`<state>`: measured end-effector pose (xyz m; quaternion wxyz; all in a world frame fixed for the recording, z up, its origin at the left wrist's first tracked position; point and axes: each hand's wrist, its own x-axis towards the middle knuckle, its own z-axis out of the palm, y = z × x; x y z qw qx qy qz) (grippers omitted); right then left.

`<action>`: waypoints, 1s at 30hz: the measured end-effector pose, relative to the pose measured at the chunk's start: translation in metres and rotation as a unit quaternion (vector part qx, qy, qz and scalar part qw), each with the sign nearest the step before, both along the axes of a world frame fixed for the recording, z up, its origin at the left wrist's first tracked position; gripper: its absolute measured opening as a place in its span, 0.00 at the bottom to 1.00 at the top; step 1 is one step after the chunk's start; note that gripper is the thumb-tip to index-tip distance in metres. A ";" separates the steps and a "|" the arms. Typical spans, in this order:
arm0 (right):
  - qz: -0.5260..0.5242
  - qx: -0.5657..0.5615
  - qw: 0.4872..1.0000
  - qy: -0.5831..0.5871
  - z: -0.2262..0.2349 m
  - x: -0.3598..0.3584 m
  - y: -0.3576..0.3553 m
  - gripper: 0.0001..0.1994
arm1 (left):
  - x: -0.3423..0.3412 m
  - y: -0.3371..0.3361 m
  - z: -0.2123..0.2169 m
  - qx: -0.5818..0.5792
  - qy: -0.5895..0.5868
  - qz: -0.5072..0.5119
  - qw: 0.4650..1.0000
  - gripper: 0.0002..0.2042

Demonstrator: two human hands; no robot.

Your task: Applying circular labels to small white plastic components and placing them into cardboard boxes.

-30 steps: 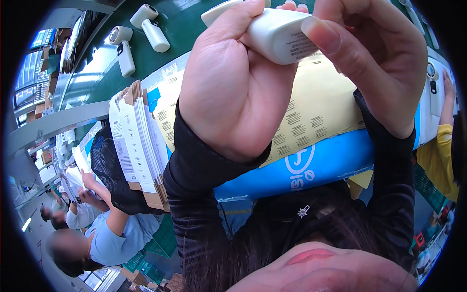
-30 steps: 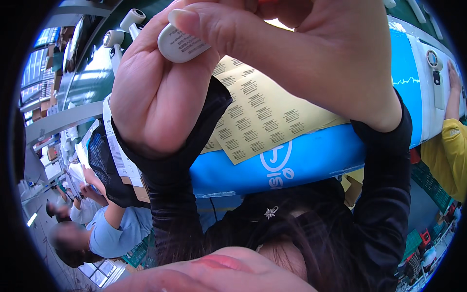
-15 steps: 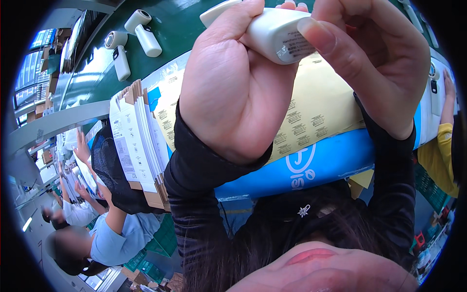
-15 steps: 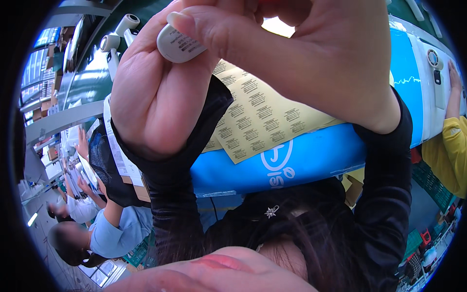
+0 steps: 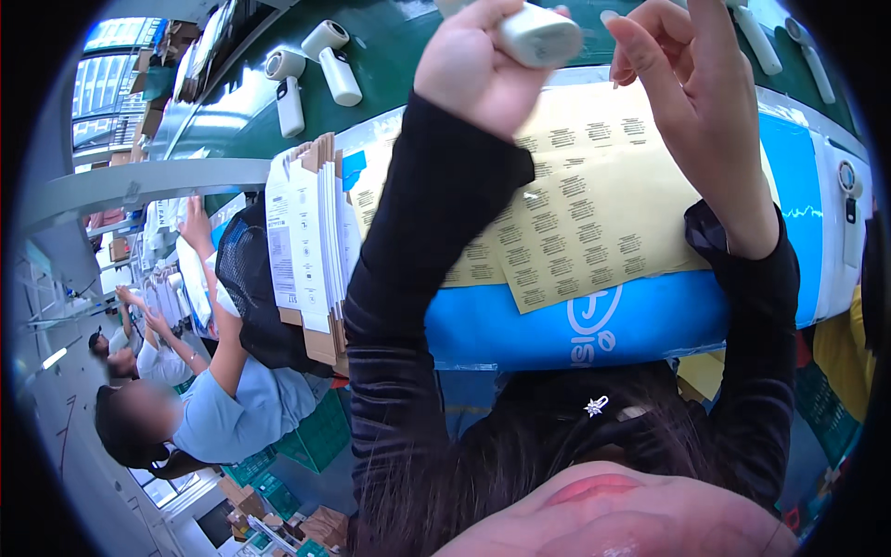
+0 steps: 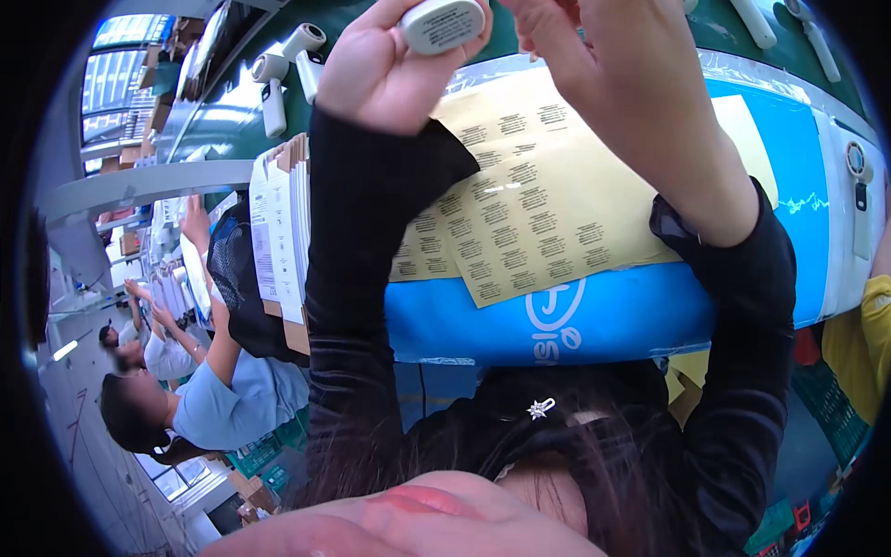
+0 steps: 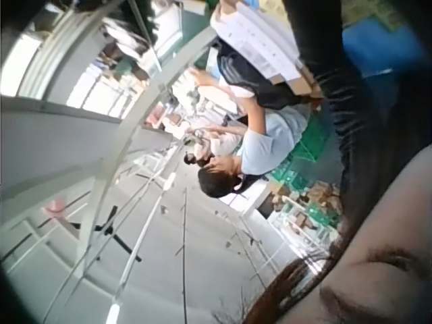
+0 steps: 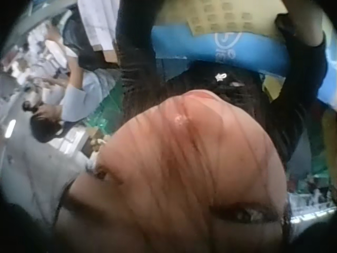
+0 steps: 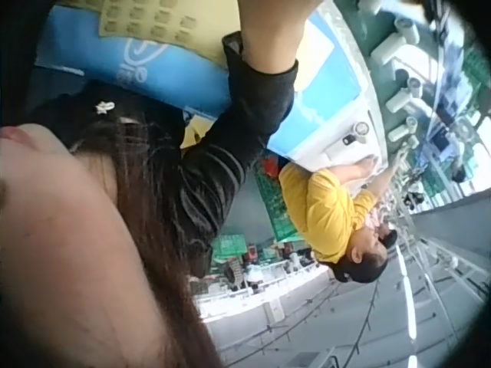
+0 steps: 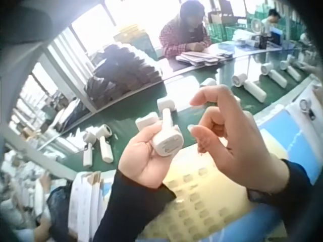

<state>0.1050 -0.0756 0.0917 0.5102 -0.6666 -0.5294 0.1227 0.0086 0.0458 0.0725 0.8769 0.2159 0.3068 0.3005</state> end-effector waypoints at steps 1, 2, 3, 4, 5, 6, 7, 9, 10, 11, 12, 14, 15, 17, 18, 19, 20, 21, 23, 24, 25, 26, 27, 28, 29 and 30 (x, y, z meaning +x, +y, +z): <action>-0.001 0.012 1.000 -0.009 0.000 0.001 -0.001 0.19 | 0.004 0.022 -0.015 0.025 0.018 -0.005 1.000 0.14; 0.000 0.021 1.000 -0.020 0.000 0.001 -0.002 0.19 | 0.007 0.042 -0.030 0.049 0.036 -0.009 0.998 0.14; 0.003 0.031 0.999 -0.029 0.001 0.001 -0.003 0.18 | 0.010 0.062 -0.045 0.073 0.055 -0.013 0.996 0.15; 0.006 0.039 0.998 -0.039 0.002 0.000 -0.005 0.18 | 0.009 0.078 -0.063 0.180 0.047 0.029 0.982 0.15; 0.009 0.047 0.998 -0.049 0.003 -0.001 -0.006 0.18 | 0.006 0.095 -0.078 0.235 0.041 0.050 0.970 0.16; 0.013 0.053 0.997 -0.056 0.004 -0.002 -0.007 0.17 | 0.003 0.111 -0.090 0.287 0.036 0.072 0.954 0.17; 0.014 0.058 0.996 -0.064 0.006 -0.002 -0.009 0.17 | -0.006 0.129 -0.096 0.403 0.203 0.032 0.892 0.18; 0.017 0.067 0.995 -0.075 0.008 -0.002 -0.011 0.16 | -0.026 0.161 -0.099 0.572 0.502 -0.052 0.646 0.22; 0.018 0.068 0.994 -0.078 0.008 -0.002 -0.012 0.16 | -0.035 0.172 -0.101 0.618 0.619 -0.093 0.475 0.23; 0.018 0.069 0.994 -0.082 0.009 -0.001 -0.013 0.16 | -0.043 0.179 -0.104 0.635 0.653 -0.005 0.412 0.23; 0.020 0.069 0.994 -0.084 0.010 -0.001 -0.013 0.15 | -0.054 0.185 -0.105 0.654 0.671 0.094 0.336 0.24; 0.021 0.067 0.995 -0.075 0.012 -0.002 -0.015 0.13 | -0.077 0.200 -0.098 0.528 0.793 0.092 0.290 0.25; 0.021 0.065 0.995 -0.074 0.014 -0.002 -0.017 0.13 | -0.089 0.203 -0.095 0.472 0.830 0.082 0.286 0.26; 0.019 0.082 0.994 -0.072 0.018 -0.003 -0.020 0.12 | -0.105 0.206 -0.087 0.443 0.751 0.114 0.476 0.24; 0.015 0.101 0.992 -0.072 0.021 -0.002 -0.021 0.11 | -0.110 0.205 -0.082 0.394 0.639 0.142 0.645 0.23; 0.010 0.110 0.991 -0.070 0.024 -0.001 -0.023 0.10 | -0.113 0.202 -0.076 0.327 0.502 0.160 0.785 0.21; 0.008 0.109 0.992 -0.064 0.025 -0.001 -0.026 0.09 | -0.113 0.196 -0.071 0.222 0.358 0.170 0.891 0.21; 0.000 0.107 0.993 -0.054 0.026 0.000 -0.028 0.08 | -0.110 0.189 -0.065 0.187 0.220 0.213 0.933 0.20; -0.011 0.106 0.994 -0.031 0.026 0.004 -0.033 0.07 | -0.096 0.172 -0.045 0.117 0.089 0.244 0.958 0.19; -0.015 0.105 0.994 -0.021 0.023 0.006 -0.036 0.06 | -0.090 0.158 -0.037 0.101 -0.041 0.180 0.978 0.19; -0.012 0.085 0.996 -0.015 0.020 0.008 -0.039 0.05 | -0.084 0.140 -0.032 0.079 -0.168 0.114 0.976 0.19; -0.005 0.055 0.998 -0.015 0.014 0.011 -0.043 0.05 | -0.075 0.118 -0.029 0.079 -0.242 0.006 0.967 0.21; 0.008 0.001 1.000 -0.022 0.008 0.014 -0.049 0.04 | -0.065 0.094 -0.027 0.067 -0.293 -0.067 0.951 0.23; 0.026 -0.061 0.997 -0.033 0.001 0.016 -0.056 0.03 | -0.055 0.067 -0.027 0.063 -0.319 -0.106 0.940 0.23; 0.044 -0.099 0.992 -0.058 -0.009 0.015 -0.062 0.03 | -0.046 0.039 -0.030 0.096 -0.253 -0.118 0.955 0.20; 0.055 -0.127 0.987 -0.083 -0.021 0.013 -0.069 0.02 | -0.038 0.008 -0.035 0.131 -0.188 -0.129 0.965 0.18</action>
